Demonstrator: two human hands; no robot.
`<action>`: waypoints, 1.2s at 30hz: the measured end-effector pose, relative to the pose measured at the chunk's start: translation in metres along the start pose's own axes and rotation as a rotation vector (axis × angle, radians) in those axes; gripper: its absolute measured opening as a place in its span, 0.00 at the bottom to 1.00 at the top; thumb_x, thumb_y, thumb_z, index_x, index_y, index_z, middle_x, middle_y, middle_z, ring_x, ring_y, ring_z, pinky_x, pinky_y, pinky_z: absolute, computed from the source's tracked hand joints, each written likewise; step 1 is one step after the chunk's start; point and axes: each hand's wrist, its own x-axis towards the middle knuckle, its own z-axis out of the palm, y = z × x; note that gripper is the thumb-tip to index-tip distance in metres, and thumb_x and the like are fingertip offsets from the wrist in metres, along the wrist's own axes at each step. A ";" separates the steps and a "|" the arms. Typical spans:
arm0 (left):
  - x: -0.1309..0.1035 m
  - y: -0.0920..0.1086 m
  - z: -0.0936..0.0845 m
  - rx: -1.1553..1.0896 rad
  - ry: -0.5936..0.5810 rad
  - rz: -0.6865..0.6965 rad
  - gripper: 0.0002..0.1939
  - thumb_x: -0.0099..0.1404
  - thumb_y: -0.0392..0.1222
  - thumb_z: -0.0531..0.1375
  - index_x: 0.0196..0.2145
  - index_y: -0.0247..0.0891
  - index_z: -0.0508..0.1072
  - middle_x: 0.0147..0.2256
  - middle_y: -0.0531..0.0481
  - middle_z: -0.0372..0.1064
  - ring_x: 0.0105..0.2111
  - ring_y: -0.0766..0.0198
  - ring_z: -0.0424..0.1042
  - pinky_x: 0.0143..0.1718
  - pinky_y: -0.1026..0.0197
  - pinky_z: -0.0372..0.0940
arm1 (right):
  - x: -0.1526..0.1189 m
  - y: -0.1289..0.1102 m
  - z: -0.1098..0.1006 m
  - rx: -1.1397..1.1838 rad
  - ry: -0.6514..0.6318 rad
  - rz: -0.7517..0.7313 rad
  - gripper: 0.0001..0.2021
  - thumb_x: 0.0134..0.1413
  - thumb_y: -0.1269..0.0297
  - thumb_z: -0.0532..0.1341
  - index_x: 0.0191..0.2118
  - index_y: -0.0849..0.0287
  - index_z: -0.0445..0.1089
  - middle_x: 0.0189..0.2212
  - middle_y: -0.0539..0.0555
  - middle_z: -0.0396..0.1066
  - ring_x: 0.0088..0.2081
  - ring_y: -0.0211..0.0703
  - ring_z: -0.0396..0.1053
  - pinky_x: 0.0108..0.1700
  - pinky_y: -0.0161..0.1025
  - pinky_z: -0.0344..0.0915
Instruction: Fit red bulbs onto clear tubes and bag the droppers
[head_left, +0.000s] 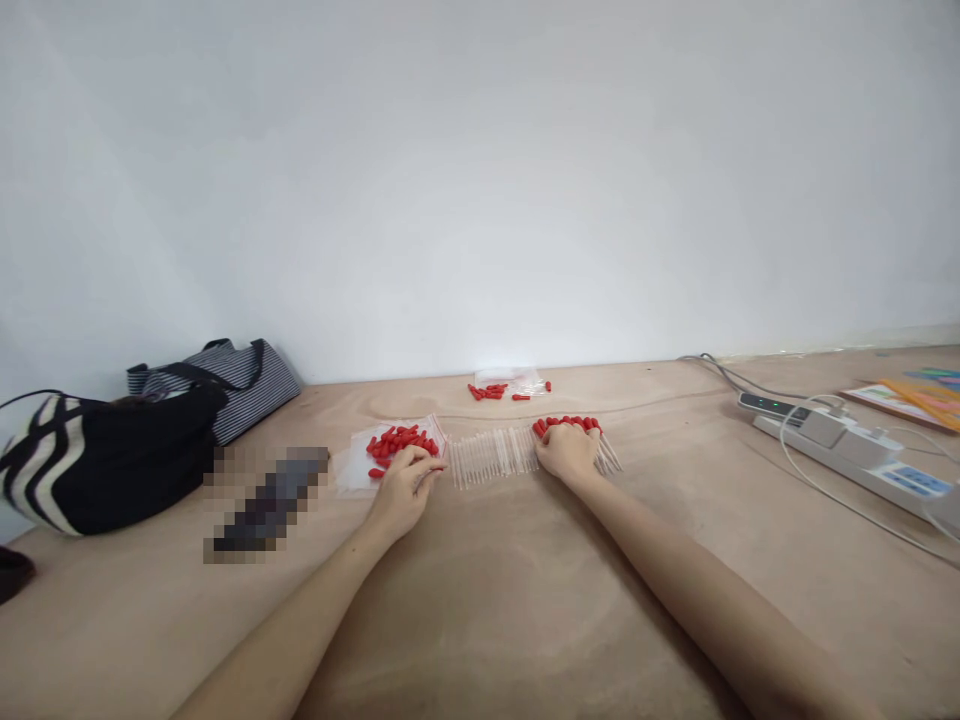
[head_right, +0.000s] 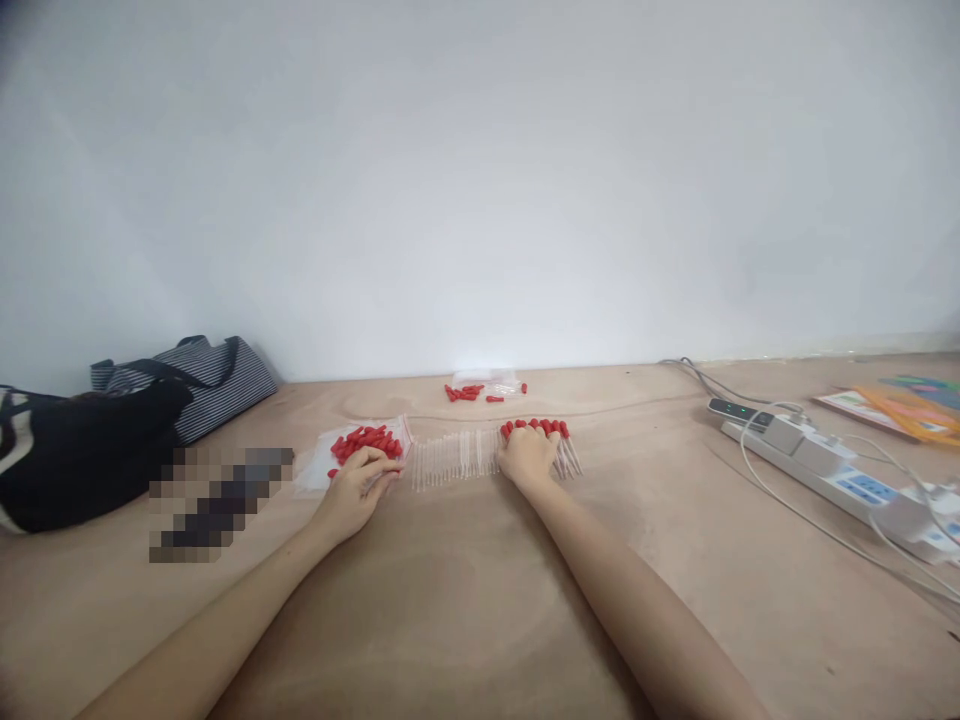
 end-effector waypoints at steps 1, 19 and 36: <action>-0.001 0.005 0.000 -0.075 -0.024 0.065 0.10 0.60 0.34 0.51 0.33 0.38 0.72 0.33 0.48 0.62 0.35 0.63 0.64 0.38 0.60 0.60 | 0.003 -0.004 0.001 -0.008 -0.005 0.012 0.14 0.51 0.63 0.50 0.29 0.59 0.73 0.32 0.59 0.71 0.40 0.48 0.64 0.43 0.47 0.45; -0.010 0.037 0.005 -0.283 -0.294 0.104 0.21 0.54 0.23 0.45 0.37 0.38 0.71 0.38 0.47 0.66 0.38 0.65 0.66 0.42 0.60 0.61 | -0.021 0.009 -0.013 -0.031 0.018 -0.196 0.11 0.53 0.68 0.50 0.34 0.64 0.70 0.37 0.63 0.69 0.42 0.51 0.62 0.40 0.43 0.48; -0.010 0.039 0.009 -0.240 -0.383 0.105 0.09 0.60 0.35 0.53 0.35 0.40 0.73 0.35 0.49 0.64 0.36 0.64 0.65 0.40 0.62 0.60 | -0.069 0.043 -0.009 0.455 -0.090 -0.511 0.09 0.46 0.59 0.61 0.35 0.52 0.73 0.32 0.52 0.68 0.38 0.42 0.63 0.40 0.40 0.55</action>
